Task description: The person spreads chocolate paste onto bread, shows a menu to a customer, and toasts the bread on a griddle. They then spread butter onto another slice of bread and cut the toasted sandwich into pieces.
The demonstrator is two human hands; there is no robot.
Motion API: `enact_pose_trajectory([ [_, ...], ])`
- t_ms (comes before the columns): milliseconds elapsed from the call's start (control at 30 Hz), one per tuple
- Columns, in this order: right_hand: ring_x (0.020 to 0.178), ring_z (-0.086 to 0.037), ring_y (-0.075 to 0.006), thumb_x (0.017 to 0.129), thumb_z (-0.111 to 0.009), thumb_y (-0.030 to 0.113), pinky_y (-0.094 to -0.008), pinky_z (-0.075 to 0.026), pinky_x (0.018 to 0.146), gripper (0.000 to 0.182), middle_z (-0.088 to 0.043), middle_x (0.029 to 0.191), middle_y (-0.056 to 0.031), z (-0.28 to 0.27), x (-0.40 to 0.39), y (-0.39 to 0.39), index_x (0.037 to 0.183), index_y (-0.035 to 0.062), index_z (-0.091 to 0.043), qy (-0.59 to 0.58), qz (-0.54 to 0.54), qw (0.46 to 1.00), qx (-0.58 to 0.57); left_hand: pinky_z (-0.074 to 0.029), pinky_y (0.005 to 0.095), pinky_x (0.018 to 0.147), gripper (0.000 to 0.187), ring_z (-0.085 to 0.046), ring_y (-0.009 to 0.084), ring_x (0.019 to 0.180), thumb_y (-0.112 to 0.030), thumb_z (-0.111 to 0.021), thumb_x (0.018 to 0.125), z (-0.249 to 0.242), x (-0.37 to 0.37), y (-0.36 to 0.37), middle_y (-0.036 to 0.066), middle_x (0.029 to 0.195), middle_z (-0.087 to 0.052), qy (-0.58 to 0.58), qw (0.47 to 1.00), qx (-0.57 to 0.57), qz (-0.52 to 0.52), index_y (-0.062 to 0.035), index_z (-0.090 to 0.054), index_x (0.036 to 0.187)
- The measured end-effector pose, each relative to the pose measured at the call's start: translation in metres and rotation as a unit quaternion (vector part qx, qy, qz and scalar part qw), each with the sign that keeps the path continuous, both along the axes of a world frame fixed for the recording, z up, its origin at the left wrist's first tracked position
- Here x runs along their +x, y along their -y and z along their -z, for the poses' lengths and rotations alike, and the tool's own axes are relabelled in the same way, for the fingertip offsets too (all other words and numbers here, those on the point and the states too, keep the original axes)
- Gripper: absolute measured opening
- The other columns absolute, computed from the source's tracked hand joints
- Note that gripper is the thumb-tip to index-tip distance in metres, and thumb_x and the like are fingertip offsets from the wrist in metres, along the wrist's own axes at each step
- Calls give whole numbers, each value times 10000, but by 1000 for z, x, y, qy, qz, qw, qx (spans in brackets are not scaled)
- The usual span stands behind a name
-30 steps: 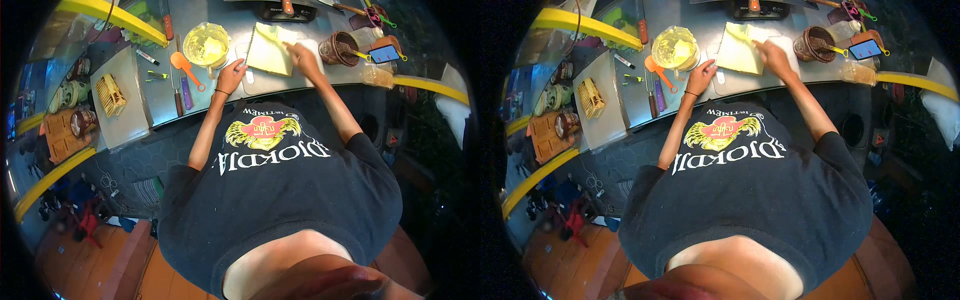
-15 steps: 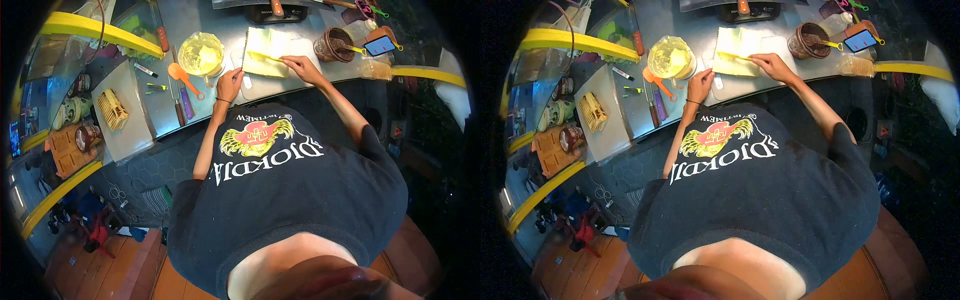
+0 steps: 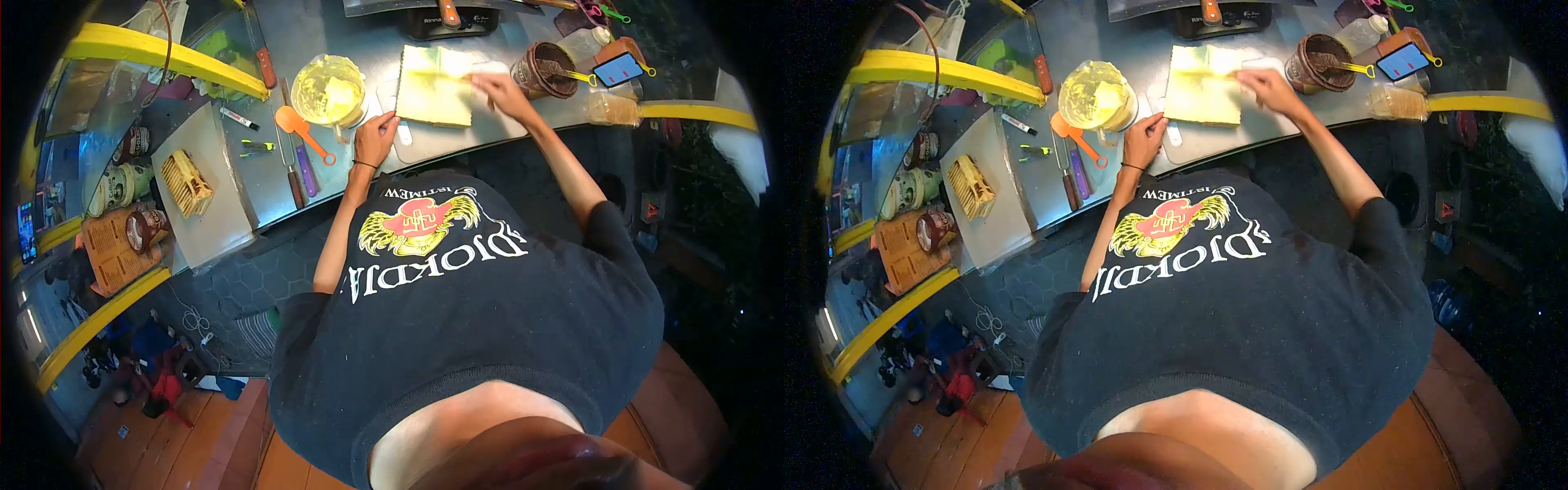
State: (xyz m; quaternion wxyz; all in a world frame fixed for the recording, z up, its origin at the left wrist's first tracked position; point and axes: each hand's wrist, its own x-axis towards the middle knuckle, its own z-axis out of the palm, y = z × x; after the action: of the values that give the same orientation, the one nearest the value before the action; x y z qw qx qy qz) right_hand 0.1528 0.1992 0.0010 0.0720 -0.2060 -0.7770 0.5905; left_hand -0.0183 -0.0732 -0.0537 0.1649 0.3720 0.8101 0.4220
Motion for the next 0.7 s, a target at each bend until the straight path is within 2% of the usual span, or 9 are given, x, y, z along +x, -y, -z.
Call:
enact_pose_trajectory([
  [67,445,-417,-62,969,-545,342,-230,-389,439,355,-678,822,-22,17,-15,-11,1147,68,-685,-52,73,995,30,-469,291,568,313,-579,159,563,-256,-664,874,6,3,-2,123,738,-659,-5,1000,5,6,-25,-693,1083],
  [200,465,-444,-46,964,-551,376,-223,-367,426,407,-593,634,10,11,0,0,1140,29,-669,52,-27,998,-1,-456,275,501,327,-574,113,503,-257,-667,879,8,-1,0,77,668,-643,8,1000,17,13,-19,-686,1103],
  [333,448,-384,-31,950,-580,337,-220,-328,413,340,-615,701,29,5,-3,-5,1099,58,-704,6,-1,1000,11,-462,270,500,324,-572,111,493,-251,-668,878,4,-1,-1,71,661,-640,22,1000,15,8,-22,-687,1105],
  [367,551,-523,-76,951,-579,319,-255,-440,508,350,-681,791,-23,1,-13,-12,1110,28,-691,20,25,999,40,-464,268,499,323,-571,111,488,-252,-668,878,3,-1,1,71,660,-641,13,1000,20,11,-22,-688,1103],
  [400,551,-523,-76,951,-579,319,-255,-440,508,350,-681,791,-23,12,-24,-17,1110,28,-691,21,27,999,38,-464,268,499,323,-571,111,488,-252,-668,878,4,-1,1,71,660,-641,15,1000,18,12,-22,-688,1103],
  [467,790,-639,-144,948,-580,302,-296,-511,719,359,-719,963,-107,31,-37,-20,1122,3,-675,-142,35,975,168,-463,268,496,325,-568,110,480,-254,-671,876,7,-2,0,75,651,-644,29,999,31,19,-21,-689,1101],
  [500,985,-634,-189,945,-585,296,-318,-478,885,363,-688,1101,-156,27,-27,-12,1130,-6,-665,-39,15,994,97,-462,271,498,329,-568,114,478,-257,-669,877,8,-1,0,82,643,-645,30,999,37,17,-18,-688,1103],
  [533,998,-637,-192,943,-587,301,-317,-478,891,366,-685,1107,-158,35,-16,-8,1124,-6,-669,-34,-33,993,106,-462,271,498,329,-568,114,478,-257,-669,877,7,-3,-2,82,643,-645,24,999,38,15,-18,-688,1103],
  [700,595,-575,-109,954,-572,324,-253,-476,539,361,-716,943,-84,-21,4,3,1120,24,-684,85,-109,989,42,-464,271,502,344,-566,111,477,-263,-677,874,3,-4,2,86,651,-653,25,999,19,12,-9,-682,1107],
])
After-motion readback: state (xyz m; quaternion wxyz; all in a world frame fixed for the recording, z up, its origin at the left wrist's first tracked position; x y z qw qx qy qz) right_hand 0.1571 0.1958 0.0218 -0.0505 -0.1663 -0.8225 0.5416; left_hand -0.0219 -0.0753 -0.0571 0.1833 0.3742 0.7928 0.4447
